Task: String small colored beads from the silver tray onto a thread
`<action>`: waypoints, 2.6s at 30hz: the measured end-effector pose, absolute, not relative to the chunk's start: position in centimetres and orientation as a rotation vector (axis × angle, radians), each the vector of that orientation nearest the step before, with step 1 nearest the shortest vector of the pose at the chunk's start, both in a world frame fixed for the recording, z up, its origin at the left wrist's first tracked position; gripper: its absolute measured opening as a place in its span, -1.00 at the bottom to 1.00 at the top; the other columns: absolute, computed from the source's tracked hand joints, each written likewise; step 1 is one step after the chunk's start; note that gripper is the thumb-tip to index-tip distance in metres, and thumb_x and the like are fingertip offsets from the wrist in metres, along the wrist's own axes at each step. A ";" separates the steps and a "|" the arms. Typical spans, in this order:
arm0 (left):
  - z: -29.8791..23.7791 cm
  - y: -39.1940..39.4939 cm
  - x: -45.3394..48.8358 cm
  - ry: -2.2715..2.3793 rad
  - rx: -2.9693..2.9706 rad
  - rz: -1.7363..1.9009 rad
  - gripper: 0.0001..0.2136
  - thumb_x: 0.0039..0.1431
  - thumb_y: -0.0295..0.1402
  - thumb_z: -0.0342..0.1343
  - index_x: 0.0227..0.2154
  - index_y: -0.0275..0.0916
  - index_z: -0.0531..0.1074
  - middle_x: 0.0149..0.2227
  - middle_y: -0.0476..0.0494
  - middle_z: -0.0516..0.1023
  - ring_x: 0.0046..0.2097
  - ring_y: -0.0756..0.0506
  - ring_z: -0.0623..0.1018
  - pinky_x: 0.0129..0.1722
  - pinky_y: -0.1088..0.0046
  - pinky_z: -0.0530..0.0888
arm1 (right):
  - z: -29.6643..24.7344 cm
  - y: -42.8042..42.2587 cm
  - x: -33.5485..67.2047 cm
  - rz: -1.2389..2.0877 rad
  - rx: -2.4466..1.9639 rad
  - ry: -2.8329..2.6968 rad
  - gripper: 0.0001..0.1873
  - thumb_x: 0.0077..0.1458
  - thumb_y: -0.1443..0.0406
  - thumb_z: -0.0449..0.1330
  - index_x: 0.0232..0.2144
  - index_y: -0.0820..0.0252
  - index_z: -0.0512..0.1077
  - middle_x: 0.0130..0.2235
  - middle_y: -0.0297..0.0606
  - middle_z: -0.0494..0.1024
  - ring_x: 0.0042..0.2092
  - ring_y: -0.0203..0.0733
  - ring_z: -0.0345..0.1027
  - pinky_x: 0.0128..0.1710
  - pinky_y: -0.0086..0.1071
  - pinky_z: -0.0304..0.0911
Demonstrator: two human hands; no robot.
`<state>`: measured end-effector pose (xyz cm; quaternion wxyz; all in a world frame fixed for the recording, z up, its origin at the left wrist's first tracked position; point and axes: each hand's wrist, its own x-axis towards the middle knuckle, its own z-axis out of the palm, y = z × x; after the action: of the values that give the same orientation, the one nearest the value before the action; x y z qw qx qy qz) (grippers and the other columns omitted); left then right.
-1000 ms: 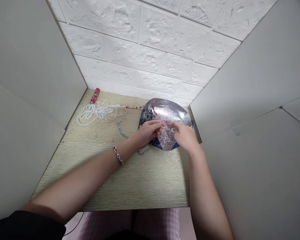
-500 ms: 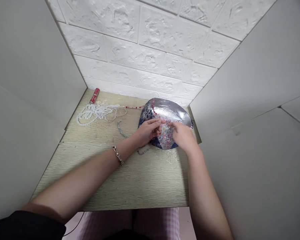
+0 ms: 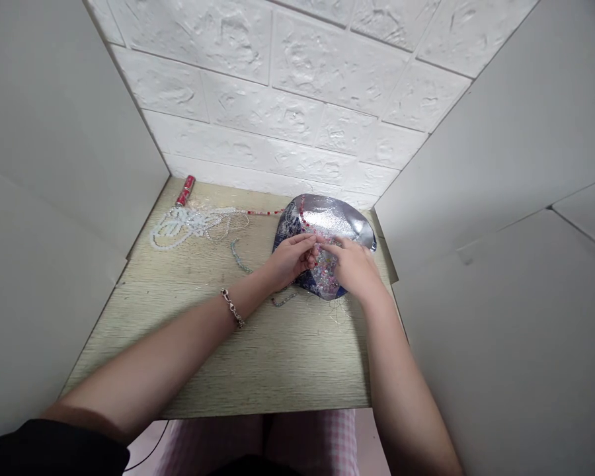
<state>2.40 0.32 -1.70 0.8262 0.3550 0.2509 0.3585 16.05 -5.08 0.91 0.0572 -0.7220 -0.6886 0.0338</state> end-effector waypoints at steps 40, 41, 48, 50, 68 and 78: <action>-1.6 0.2 2.4 0.556 0.788 0.732 -0.87 0.01 -0.39 0.08 -0.41 -0.37 0.43 -0.60 0.00 0.35 -0.56 0.13 0.33 -0.55 0.65 0.25 | 0.4 -3.9 15.7 -0.159 -2.368 -2.056 -0.73 0.12 0.36 -0.10 -0.37 0.23 0.40 -0.23 -0.15 0.43 -0.19 -0.11 0.30 -0.30 -0.32 0.11; -1.6 0.2 2.4 0.562 0.788 0.732 -0.87 0.01 -0.39 0.09 -0.41 -0.37 0.43 -0.60 0.00 0.35 -0.56 0.14 0.33 -0.55 0.65 0.25 | 0.2 -3.9 15.6 -0.170 -2.366 -2.052 -0.74 0.12 0.36 -0.11 -0.33 0.25 0.38 -0.21 -0.13 0.41 -0.18 -0.10 0.29 -0.28 -0.31 0.12; -1.4 0.2 2.5 0.583 0.781 0.734 -0.87 0.01 -0.39 0.09 -0.42 -0.37 0.43 -0.61 0.01 0.35 -0.57 0.14 0.33 -0.55 0.66 0.26 | -0.3 -3.7 15.7 -0.092 -2.322 -1.875 -0.75 0.13 0.36 -0.17 -0.22 0.30 0.25 -0.16 -0.03 0.34 -0.13 -0.04 0.20 -0.24 -0.26 0.11; -1.4 0.1 2.5 0.583 0.778 0.734 -0.88 0.02 -0.40 0.07 -0.42 -0.37 0.42 -0.61 0.00 0.35 -0.57 0.14 0.33 -0.55 0.66 0.26 | -0.3 -3.6 15.8 -0.076 -2.306 -1.840 -0.75 0.14 0.35 -0.17 -0.23 0.31 0.25 -0.17 -0.02 0.34 -0.15 -0.04 0.20 -0.25 -0.27 0.10; -1.6 0.2 2.5 0.572 0.764 0.743 -0.86 0.02 -0.39 0.07 -0.45 -0.38 0.44 -0.55 -0.03 0.42 -0.55 0.14 0.36 -0.52 0.63 0.30 | -0.1 -3.5 16.4 0.114 -2.171 -1.814 -0.79 0.01 0.36 0.00 -0.41 0.20 0.44 -0.33 -0.18 0.49 -0.29 -0.18 0.30 -0.34 -0.37 0.07; -1.1 0.0 2.4 0.571 0.683 0.780 -0.83 -0.08 -0.49 -0.02 -0.71 -0.36 0.33 -0.41 -0.18 0.51 -0.37 0.04 0.47 -0.30 0.52 0.40 | -0.1 -3.3 15.8 -0.006 -2.259 -1.936 -0.71 0.07 0.32 -0.06 -0.36 0.15 0.48 -0.30 -0.16 0.47 -0.27 -0.16 0.32 -0.40 -0.37 0.09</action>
<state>2.36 -0.04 -1.08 0.8299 0.3221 0.2693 0.3675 15.81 -3.32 -0.14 0.0830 -0.7567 -0.6484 -0.0022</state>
